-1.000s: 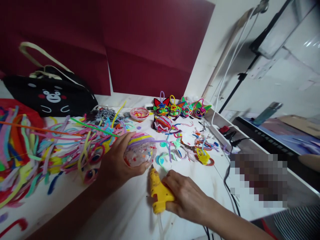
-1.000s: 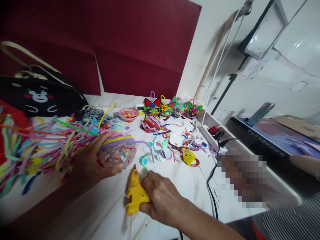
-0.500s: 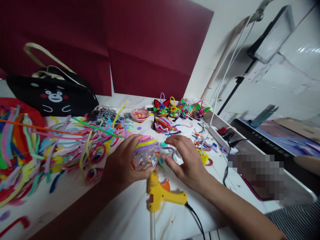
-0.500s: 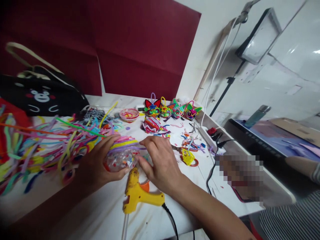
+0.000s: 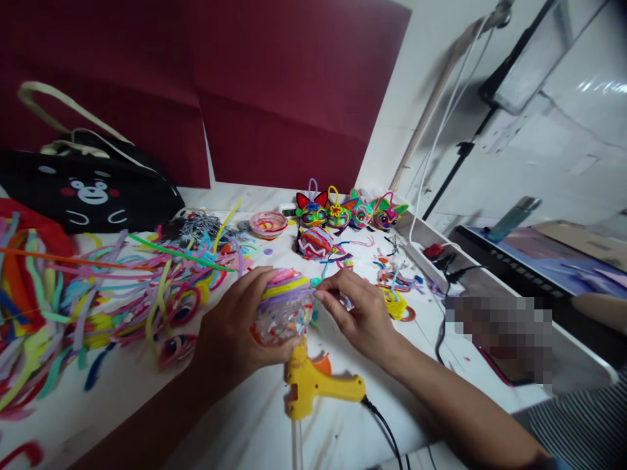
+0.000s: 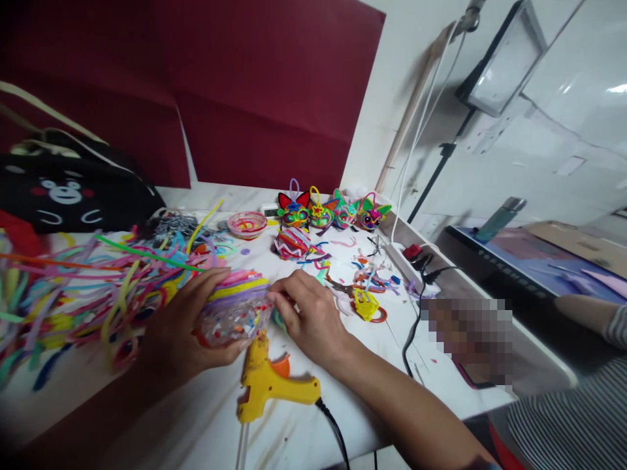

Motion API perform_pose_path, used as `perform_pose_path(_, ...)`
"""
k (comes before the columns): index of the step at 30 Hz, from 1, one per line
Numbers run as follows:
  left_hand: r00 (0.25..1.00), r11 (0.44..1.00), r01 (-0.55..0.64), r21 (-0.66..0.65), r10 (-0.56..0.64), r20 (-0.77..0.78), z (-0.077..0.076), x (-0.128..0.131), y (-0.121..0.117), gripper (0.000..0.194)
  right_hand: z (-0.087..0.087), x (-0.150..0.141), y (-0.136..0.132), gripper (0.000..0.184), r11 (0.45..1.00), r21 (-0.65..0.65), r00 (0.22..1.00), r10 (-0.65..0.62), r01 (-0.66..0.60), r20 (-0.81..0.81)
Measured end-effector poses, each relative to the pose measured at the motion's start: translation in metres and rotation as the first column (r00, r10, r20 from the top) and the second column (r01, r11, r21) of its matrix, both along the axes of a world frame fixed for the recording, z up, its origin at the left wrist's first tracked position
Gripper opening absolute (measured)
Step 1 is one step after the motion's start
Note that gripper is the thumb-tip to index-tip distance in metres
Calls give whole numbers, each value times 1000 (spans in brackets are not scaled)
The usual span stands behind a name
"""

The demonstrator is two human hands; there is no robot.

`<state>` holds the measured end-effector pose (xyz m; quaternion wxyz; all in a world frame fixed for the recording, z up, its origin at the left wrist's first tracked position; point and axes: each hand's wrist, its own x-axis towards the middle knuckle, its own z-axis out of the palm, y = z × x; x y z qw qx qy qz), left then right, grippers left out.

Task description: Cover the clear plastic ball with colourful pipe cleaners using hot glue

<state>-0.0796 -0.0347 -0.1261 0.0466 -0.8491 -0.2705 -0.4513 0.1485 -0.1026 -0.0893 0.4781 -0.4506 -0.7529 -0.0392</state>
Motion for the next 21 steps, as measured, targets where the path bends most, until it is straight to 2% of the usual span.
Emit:
perform_pose_path(7,999,999,45,7,-45,23,0,1,1,79,-2,2,2,14,990,-139,984,6,-31,-176)
perform_pose_path(13,997,997,67,-27,-66,49,-1,1,1,78,-1,3,2,19,948,-313,946,-44,-61,-320)
perform_pose_path(17,995,993,83,-89,-77,67,0,1,-1,81,-4,4,5,33,893,-424,877,-78,-149,-473)
perform_pose_path(21,995,985,74,-157,-62,84,1,0,-3,85,-4,5,9,47,821,-487,754,-111,-298,-648)
